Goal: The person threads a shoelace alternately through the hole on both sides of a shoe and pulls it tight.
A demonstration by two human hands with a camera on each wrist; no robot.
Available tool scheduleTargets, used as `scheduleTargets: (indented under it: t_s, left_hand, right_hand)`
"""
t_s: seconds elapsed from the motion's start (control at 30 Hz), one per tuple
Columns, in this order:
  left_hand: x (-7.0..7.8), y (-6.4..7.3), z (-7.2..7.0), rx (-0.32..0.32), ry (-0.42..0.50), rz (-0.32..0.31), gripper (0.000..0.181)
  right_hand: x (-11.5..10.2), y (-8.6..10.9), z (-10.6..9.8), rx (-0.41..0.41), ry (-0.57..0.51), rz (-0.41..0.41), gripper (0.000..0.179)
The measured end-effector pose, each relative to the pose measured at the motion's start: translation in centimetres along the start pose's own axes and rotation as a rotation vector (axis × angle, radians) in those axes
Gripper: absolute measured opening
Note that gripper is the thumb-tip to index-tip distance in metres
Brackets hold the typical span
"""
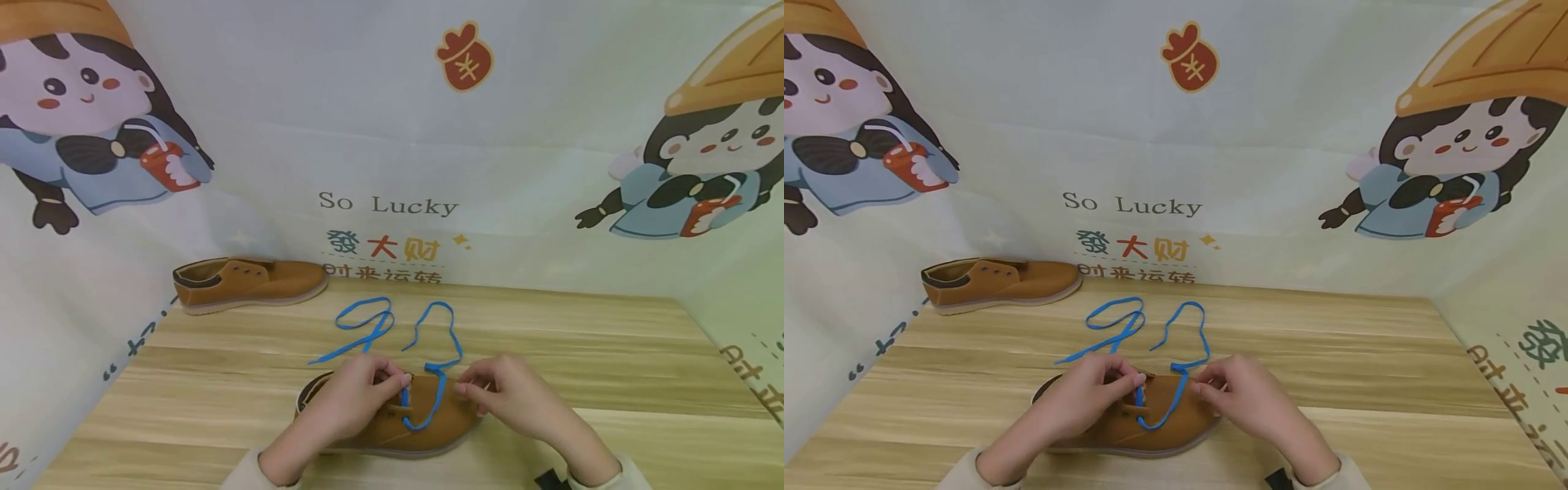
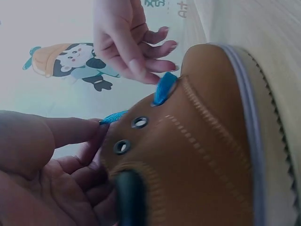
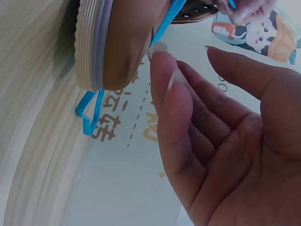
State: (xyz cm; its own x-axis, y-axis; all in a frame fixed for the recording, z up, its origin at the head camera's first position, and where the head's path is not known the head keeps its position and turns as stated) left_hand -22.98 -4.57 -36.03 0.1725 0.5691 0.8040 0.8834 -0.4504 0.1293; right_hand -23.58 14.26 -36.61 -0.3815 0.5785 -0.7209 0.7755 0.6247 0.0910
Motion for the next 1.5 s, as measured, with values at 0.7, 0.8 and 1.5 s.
scheduleTargets:
  t_s: [0.7, 0.8, 1.5]
  left_hand:
    - [4.0, -1.4, -7.4, 0.042, 0.241, 0.039, 0.021]
    - [4.8, -1.5, -8.6, 0.062, 0.227, 0.032, 0.023]
    - [10.3, -0.4, -14.3, 0.284, 0.287, 0.207, 0.029]
  right_hand:
    - [0.2, -0.1, 0.3, 0.027, 0.125, 0.016, 0.012]
    - [0.2, -0.2, 0.3, 0.032, 0.142, 0.020, 0.011]
    - [0.4, -0.4, 0.5, 0.046, 0.176, 0.048, 0.010]
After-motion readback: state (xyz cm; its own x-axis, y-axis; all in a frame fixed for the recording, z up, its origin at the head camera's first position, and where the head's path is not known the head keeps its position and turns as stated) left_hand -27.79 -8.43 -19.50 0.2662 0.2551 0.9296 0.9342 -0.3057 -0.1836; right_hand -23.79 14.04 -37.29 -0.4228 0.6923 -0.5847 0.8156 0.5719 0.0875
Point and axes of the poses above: each hand's wrist, its own y-axis away from the middle knuckle, its own z-axis out of the palm, x = y × z, the point moved 8 cm from there along -y, towards the middle knuckle, and after that the axes turned 10 degrees about -x, right-handed, at the moved point
